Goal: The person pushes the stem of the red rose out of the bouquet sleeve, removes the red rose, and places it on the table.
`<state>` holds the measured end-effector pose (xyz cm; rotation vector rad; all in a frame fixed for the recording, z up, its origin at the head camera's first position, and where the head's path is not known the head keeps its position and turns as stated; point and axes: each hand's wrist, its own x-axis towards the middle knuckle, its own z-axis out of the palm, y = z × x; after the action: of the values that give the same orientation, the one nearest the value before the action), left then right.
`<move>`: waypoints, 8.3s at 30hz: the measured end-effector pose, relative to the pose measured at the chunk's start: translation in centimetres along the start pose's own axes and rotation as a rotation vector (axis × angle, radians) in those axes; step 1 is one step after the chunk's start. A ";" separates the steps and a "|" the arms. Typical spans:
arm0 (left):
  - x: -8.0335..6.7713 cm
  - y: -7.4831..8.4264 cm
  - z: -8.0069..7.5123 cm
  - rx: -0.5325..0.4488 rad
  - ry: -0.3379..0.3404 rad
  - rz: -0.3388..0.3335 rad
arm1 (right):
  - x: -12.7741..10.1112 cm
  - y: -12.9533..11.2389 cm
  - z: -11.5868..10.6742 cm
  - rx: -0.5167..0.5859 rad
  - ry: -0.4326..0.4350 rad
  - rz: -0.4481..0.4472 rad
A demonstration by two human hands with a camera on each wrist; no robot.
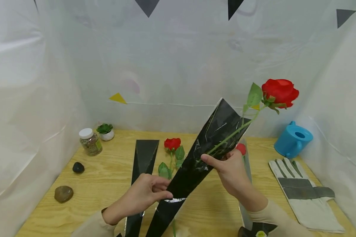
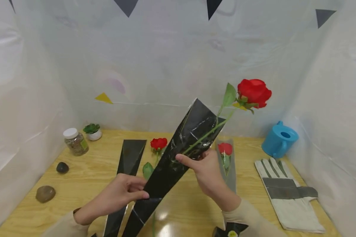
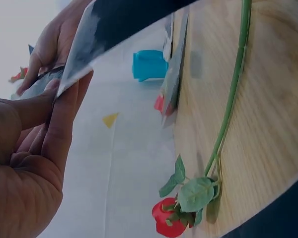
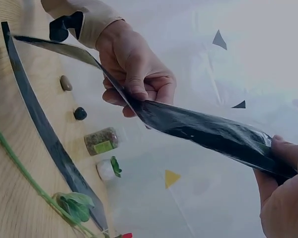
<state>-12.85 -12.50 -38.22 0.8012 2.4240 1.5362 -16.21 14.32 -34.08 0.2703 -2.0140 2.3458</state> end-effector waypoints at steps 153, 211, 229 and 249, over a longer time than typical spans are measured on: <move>10.1 -3.0 7.5 -0.447 0.205 -0.321 | 6.6 6.3 -11.3 -0.403 -0.317 0.282; 11.5 -1.8 7.4 0.518 -0.022 -0.170 | 6.7 7.2 -14.4 -0.800 -0.325 0.076; 11.6 2.8 13.6 -0.833 -0.468 -0.487 | 11.6 14.1 -26.5 -1.031 -0.027 0.187; 10.8 2.8 19.7 -0.888 -0.234 -0.721 | 7.1 8.5 -19.8 -1.024 -0.076 0.378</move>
<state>-12.92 9.55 -43.24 -0.0727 1.3476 1.7639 -26.53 31.84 -44.07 -0.0810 -3.1533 1.1083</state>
